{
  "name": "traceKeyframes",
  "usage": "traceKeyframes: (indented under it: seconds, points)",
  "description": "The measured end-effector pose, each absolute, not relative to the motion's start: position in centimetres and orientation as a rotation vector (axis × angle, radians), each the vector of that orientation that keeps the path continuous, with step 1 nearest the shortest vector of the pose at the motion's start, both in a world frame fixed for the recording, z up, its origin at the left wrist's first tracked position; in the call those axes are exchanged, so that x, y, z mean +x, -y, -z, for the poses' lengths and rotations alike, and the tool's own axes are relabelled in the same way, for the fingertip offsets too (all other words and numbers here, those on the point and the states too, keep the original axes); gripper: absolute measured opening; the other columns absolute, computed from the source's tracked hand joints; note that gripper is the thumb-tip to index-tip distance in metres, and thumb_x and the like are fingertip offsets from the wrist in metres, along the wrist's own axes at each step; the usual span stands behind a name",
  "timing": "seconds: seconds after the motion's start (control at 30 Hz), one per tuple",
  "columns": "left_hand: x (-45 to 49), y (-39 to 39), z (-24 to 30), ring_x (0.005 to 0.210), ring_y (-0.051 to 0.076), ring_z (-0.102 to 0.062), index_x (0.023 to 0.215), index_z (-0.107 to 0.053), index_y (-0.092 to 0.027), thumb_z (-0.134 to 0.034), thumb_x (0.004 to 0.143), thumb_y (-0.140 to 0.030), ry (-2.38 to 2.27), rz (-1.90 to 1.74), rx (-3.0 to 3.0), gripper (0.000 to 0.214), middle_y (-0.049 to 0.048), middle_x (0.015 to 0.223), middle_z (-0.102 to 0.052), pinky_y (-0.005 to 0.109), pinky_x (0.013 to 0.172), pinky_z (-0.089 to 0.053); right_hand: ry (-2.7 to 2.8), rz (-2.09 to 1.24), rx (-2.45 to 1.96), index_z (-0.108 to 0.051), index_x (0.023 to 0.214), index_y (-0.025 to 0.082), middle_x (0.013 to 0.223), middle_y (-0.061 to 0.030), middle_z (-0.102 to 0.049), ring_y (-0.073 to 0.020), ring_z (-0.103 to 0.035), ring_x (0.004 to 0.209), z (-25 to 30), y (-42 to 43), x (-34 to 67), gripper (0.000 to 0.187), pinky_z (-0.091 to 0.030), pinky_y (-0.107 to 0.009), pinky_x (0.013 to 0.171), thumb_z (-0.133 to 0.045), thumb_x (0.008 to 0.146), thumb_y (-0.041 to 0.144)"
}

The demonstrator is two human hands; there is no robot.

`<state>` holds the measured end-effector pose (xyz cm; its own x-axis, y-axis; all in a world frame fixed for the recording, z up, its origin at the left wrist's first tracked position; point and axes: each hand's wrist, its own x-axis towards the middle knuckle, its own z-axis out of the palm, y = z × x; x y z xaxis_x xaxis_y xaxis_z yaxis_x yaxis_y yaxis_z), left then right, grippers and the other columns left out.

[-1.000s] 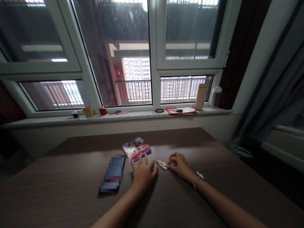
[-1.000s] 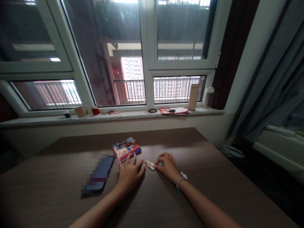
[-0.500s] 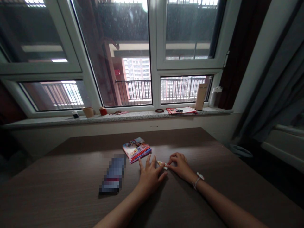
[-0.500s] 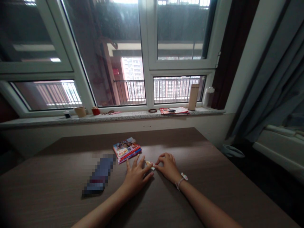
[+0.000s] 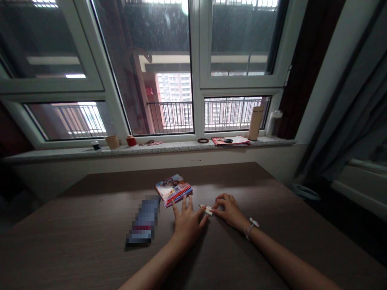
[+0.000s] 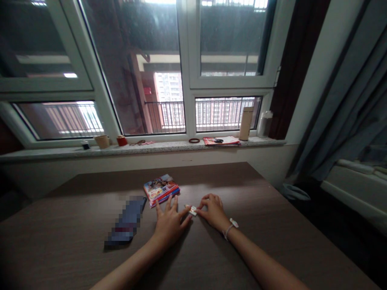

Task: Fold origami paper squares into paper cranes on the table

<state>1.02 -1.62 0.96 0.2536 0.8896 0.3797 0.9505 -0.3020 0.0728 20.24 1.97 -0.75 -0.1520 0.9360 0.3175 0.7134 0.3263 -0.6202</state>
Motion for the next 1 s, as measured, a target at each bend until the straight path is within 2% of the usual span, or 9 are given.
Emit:
traceKeyframes:
  seconds: [0.3, 0.5, 0.67, 0.8, 0.87, 1.0]
  points:
    - [0.7, 1.1, -0.6, 0.132, 0.038, -0.036, 0.110, -0.066, -0.044, -0.051, 0.087, -0.049, 1.736, 0.626, -2.271, 0.028, 0.0079, 0.136, -0.054, 0.072, 0.103, 0.001, 1.932, -0.434, -1.448, -0.071, 0.074, 0.026, 0.104, -0.0027, -0.059, -0.0226, -0.048, 0.104, 0.8, -2.1, 20.3, 0.016, -0.035, -0.035, 0.095, -0.072, 0.073, 0.043]
    - [0.2, 0.4, -0.8, 0.128, 0.039, -0.040, 0.106, -0.070, -0.038, -0.056, 0.086, -0.042, 1.758, 0.623, -2.207, 0.025, 0.0104, 0.133, -0.056, 0.072, 0.104, -0.002, 1.934, -0.425, -1.447, -0.071, 0.075, 0.027, 0.103, -0.0034, -0.059, -0.0227, -0.048, 0.104, 0.6, -1.8, 20.2, 0.016, -0.035, -0.035, 0.094, -0.068, 0.077, 0.043]
    - [-0.2, -0.2, -0.7, 0.126, 0.036, -0.042, 0.098, -0.072, -0.038, -0.053, 0.088, -0.039, 1.730, 0.640, -2.243, 0.022, 0.0059, 0.128, -0.060, 0.073, 0.103, -0.002, 1.949, -0.427, -1.439, -0.072, 0.080, 0.029, 0.103, -0.0034, -0.059, -0.0232, -0.048, 0.106, 0.5, -1.7, 20.3, 0.014, -0.035, -0.036, 0.095, -0.067, 0.078, 0.042]
    - [-0.2, -0.4, -0.6, 0.126, 0.035, -0.041, 0.111, -0.067, -0.034, -0.055, 0.087, -0.043, 1.747, 0.686, -2.244, 0.029, 0.0072, 0.131, -0.058, 0.071, 0.105, -0.006, 1.962, -0.410, -1.422, -0.073, 0.093, 0.033, 0.106, -0.0037, -0.059, -0.0231, -0.048, 0.107, 0.9, -1.8, 20.4, 0.018, -0.035, -0.036, 0.096, -0.069, 0.077, 0.042]
    - [-0.2, -0.6, -0.6, 0.128, 0.036, -0.039, 0.118, -0.063, -0.035, -0.055, 0.087, -0.043, 1.769, 0.704, -2.283, 0.034, 0.0066, 0.133, -0.057, 0.071, 0.105, -0.010, 1.978, -0.395, -1.413, -0.073, 0.095, 0.036, 0.107, -0.0036, -0.058, -0.0233, -0.047, 0.108, 1.1, -1.9, 20.4, 0.019, -0.035, -0.036, 0.097, -0.068, 0.078, 0.043]
    - [-0.2, -0.9, -0.8, 0.129, 0.035, -0.037, 0.112, -0.066, -0.038, -0.053, 0.088, -0.044, 1.794, 0.734, -2.398, 0.028, 0.0044, 0.133, -0.056, 0.070, 0.104, -0.014, 2.001, -0.381, -1.393, -0.074, 0.094, 0.037, 0.107, -0.0036, -0.059, -0.0243, -0.045, 0.110, 1.3, -2.0, 20.5, 0.018, -0.034, -0.038, 0.099, -0.067, 0.079, 0.044]
